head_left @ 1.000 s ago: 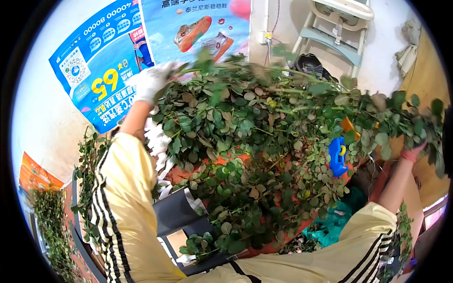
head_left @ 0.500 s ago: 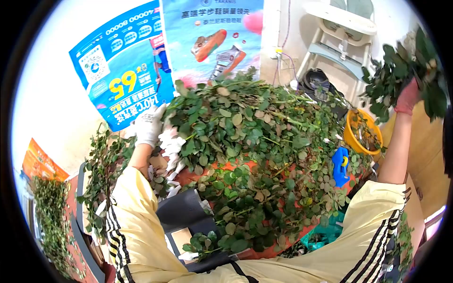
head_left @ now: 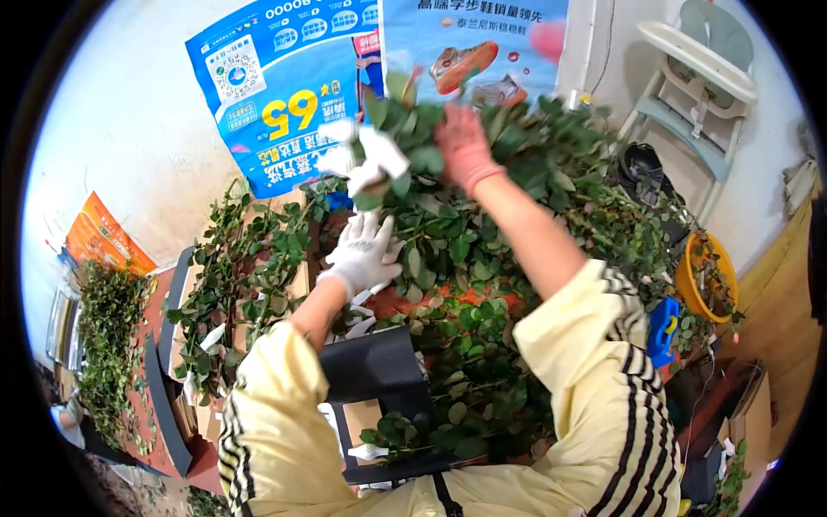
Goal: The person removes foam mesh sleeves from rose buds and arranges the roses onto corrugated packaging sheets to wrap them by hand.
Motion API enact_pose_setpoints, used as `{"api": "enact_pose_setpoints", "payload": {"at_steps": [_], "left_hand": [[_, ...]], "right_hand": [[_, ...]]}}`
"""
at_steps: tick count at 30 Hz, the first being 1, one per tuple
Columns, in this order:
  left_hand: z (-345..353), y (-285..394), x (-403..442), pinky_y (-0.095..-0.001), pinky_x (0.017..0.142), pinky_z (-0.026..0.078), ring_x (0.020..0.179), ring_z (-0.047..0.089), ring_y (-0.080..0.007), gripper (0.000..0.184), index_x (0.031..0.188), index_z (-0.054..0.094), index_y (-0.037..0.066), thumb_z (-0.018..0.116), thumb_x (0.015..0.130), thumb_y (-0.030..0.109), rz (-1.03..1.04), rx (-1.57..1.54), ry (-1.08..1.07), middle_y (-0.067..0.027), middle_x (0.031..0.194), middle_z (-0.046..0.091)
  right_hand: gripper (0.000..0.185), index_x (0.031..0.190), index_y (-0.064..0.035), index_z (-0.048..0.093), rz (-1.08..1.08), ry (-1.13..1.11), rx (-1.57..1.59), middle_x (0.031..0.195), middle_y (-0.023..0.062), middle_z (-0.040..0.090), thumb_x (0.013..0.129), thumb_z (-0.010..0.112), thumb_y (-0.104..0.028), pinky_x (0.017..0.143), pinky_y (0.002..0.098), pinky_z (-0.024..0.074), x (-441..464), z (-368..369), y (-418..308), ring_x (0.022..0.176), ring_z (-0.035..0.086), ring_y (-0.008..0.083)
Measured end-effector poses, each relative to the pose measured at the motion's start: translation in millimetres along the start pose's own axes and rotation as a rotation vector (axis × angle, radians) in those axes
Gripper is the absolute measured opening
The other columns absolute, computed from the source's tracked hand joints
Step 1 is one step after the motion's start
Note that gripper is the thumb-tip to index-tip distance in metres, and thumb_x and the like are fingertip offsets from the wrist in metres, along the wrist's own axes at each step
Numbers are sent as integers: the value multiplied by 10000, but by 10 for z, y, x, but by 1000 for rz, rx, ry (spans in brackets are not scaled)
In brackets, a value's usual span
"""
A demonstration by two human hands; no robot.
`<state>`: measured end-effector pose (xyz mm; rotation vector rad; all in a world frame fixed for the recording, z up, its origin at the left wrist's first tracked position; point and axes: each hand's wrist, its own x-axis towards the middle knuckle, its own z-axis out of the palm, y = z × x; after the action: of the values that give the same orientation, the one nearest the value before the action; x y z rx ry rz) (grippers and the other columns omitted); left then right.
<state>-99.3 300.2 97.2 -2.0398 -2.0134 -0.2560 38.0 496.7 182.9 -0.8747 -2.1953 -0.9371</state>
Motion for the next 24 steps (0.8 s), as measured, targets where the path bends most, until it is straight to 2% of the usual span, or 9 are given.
{"api": "enact_pose_setpoints", "payload": {"at_steps": [1, 3, 4, 6, 12, 15, 16, 18, 24], "left_hand": [[-35, -67, -192, -420, 1031, 325, 1260, 354, -387, 729, 1318, 399, 11, 650, 716, 337, 69, -51, -30, -242, 1346, 384], [-204, -216, -540, -395, 997, 362, 1176, 458, -368, 608, 1257, 478, 0, 620, 768, 332, 53, -288, -224, -239, 1244, 491], [-323, -283, -701, -384, 974, 384, 1125, 510, -357, 548, 1225, 512, -6, 603, 796, 322, -33, -475, -383, -230, 1186, 543], [-466, -339, -997, -349, 871, 455, 994, 587, -300, 444, 1179, 562, 28, 608, 804, 263, -30, -586, -250, -193, 1080, 601], [-419, -396, -1224, -317, 840, 470, 911, 617, -243, 341, 1132, 587, 3, 592, 810, 117, -225, -1026, -117, -141, 981, 629], [-452, -301, -1023, -323, 888, 445, 1012, 586, -224, 374, 1153, 557, -16, 588, 796, 88, -132, -807, 24, -141, 1089, 612], [-495, -268, -936, -343, 921, 419, 1067, 548, -279, 461, 1201, 513, -13, 617, 775, 127, -125, -634, -11, -167, 1161, 560], [-302, -227, -775, -367, 937, 409, 1085, 527, -324, 543, 1223, 488, -19, 651, 743, 175, -35, -451, 247, -195, 1191, 530], [-195, 86, -157, -419, 910, 426, 1081, 531, -348, 702, 1261, 419, -1, 698, 702, 319, -327, -636, 336, -196, 1170, 544]], "right_hand": [[686, 1343, -67, 365, -15, -115, 62, 1298, 197, 394, 735, 594, -287, 1015, 519, 281, -162, 474, -248, 1208, 358, 389], [927, 1410, -17, 219, 5, -658, 472, 1384, 237, 308, 698, 648, -428, 1066, 512, 234, -496, 790, -518, 1280, 294, 419], [947, 1425, -45, 193, -21, -676, 432, 1415, 230, 273, 702, 640, -464, 1078, 530, 198, -554, 847, -567, 1291, 274, 426], [920, 1419, -48, 199, 5, -585, 459, 1391, 227, 309, 711, 635, -442, 1073, 525, 218, -547, 903, -536, 1273, 313, 419], [601, 1277, -63, 444, 145, -519, 944, 1316, 191, 457, 779, 620, -349, 1023, 373, 344, -459, 607, -121, 1218, 436, 323], [625, 1315, -56, 414, -62, -610, 743, 1325, 172, 455, 788, 606, -333, 1030, 374, 338, -447, 507, -106, 1229, 428, 313], [625, 1315, -56, 414, -69, -610, 746, 1325, 172, 455, 788, 606, -333, 1030, 374, 338, -470, 532, -145, 1229, 428, 313], [667, 1346, -57, 362, -98, -601, 604, 1347, 159, 433, 790, 599, -337, 1048, 394, 310, -549, 605, -208, 1253, 398, 313], [683, 1361, -55, 340, -92, -563, 513, 1342, 156, 431, 774, 607, -280, 1041, 394, 312, -631, 578, -222, 1248, 399, 310]]}}
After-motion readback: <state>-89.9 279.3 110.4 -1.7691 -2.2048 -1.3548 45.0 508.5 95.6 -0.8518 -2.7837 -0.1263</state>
